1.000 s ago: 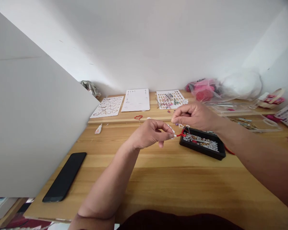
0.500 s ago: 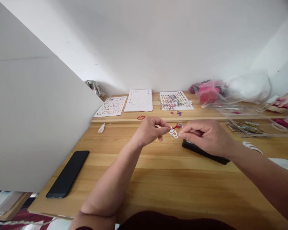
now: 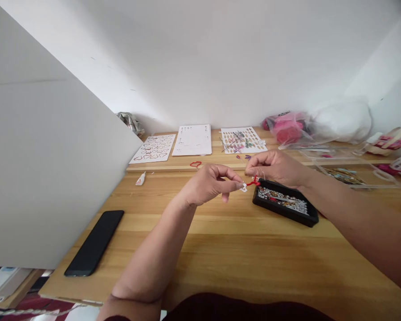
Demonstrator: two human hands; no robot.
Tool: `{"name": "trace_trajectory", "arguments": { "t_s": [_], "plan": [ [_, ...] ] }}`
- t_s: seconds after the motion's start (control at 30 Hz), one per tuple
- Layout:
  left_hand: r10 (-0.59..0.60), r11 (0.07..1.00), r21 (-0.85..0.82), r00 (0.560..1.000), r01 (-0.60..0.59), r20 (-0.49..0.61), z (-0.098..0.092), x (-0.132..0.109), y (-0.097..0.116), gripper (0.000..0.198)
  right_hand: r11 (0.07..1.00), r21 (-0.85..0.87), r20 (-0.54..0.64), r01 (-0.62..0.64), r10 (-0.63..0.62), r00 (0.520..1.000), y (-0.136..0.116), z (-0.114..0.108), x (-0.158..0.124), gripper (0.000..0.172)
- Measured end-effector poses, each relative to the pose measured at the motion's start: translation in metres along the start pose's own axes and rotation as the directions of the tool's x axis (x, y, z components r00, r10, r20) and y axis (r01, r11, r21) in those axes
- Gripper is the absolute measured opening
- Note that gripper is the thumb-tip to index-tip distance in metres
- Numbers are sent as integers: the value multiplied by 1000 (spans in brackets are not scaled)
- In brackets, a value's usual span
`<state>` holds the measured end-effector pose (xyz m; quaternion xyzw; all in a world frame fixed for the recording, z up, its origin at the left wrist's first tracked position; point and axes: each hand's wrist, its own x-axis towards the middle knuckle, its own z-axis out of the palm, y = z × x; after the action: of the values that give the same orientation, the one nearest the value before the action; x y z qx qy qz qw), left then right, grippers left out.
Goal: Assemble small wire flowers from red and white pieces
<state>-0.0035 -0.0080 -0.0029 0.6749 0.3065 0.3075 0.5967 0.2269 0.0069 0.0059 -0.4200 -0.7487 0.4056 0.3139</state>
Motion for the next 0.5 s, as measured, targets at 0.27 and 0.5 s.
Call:
{"name": "trace_trajectory", "arguments": {
  "t_s": [0.27, 0.5],
  "plan": [
    [-28, 998, 47, 970, 41, -240, -4, 11, -15, 27, 993, -109, -16, -45, 43, 999, 4, 24, -37, 32],
    [-55, 975, 204, 988, 83, -143, 5, 7, -13, 21, 878, -443, -26, 180, -213, 977, -39, 13, -35, 19]
  ]
}}
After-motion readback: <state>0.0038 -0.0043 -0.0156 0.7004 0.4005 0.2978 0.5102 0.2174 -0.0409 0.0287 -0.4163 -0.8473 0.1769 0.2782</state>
